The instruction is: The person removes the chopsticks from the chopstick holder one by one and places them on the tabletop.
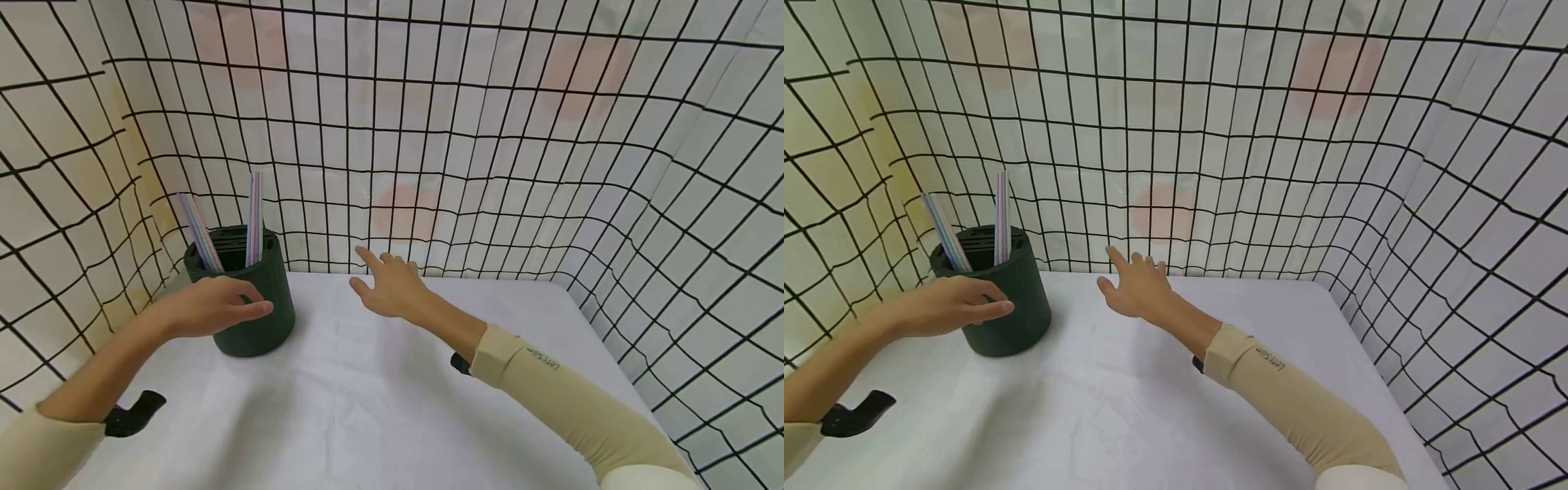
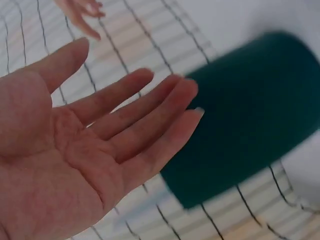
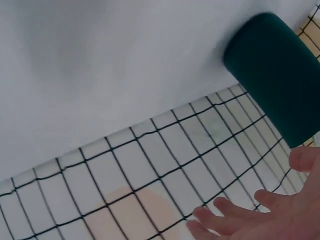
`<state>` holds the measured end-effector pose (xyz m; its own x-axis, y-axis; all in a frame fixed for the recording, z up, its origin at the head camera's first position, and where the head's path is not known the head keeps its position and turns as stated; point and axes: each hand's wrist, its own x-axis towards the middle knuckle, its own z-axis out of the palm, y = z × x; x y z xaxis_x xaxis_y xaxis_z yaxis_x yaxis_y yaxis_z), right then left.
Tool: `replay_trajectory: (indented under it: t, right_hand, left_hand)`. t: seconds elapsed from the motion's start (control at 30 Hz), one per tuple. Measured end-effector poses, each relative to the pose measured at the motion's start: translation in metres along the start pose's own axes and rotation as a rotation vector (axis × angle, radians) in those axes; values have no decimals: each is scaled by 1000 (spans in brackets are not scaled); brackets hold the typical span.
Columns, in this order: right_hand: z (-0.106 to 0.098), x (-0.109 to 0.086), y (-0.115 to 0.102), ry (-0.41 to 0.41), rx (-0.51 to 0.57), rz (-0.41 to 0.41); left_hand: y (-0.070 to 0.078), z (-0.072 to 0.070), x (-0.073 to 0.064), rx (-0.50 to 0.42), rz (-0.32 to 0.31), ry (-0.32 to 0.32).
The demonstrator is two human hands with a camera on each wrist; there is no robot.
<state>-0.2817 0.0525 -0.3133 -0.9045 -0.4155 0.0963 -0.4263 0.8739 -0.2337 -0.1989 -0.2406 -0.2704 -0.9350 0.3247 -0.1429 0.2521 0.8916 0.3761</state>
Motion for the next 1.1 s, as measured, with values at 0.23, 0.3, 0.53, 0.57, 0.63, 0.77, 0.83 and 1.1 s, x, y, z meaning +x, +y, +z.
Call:
replay_trajectory:
  t: [0.23, 0.3, 0.53, 0.57, 0.63, 0.77, 0.83, 1.1]
  right_hand:
    - [-14, 27, -43, 10, 134, -106]
    - [-16, 34, -54, 15, 176, -117]
    - [-21, 55, -86, 51, 340, -114]
    - [-21, 57, -90, 64, 375, -115]
    - [-22, 61, -94, 103, 422, -103]
    - [-18, 69, -98, 147, 552, -77]
    - [-14, 72, -99, 176, 605, -61]
    - [14, 82, -108, 212, 785, -31]
  left_hand:
    - [-45, -37, -26, -55, -97, -11]
    - [-55, -47, -30, -63, -120, 11]
    - [-80, -68, -34, -129, -190, 129]
    - [-82, -69, -34, -155, -206, 143]
    - [-84, -72, -33, -206, -241, 172]
    - [-88, -72, -28, -317, -317, 237]
    - [-91, -70, -24, -386, -332, 265]
    - [-108, -55, -6, -622, -331, 313]
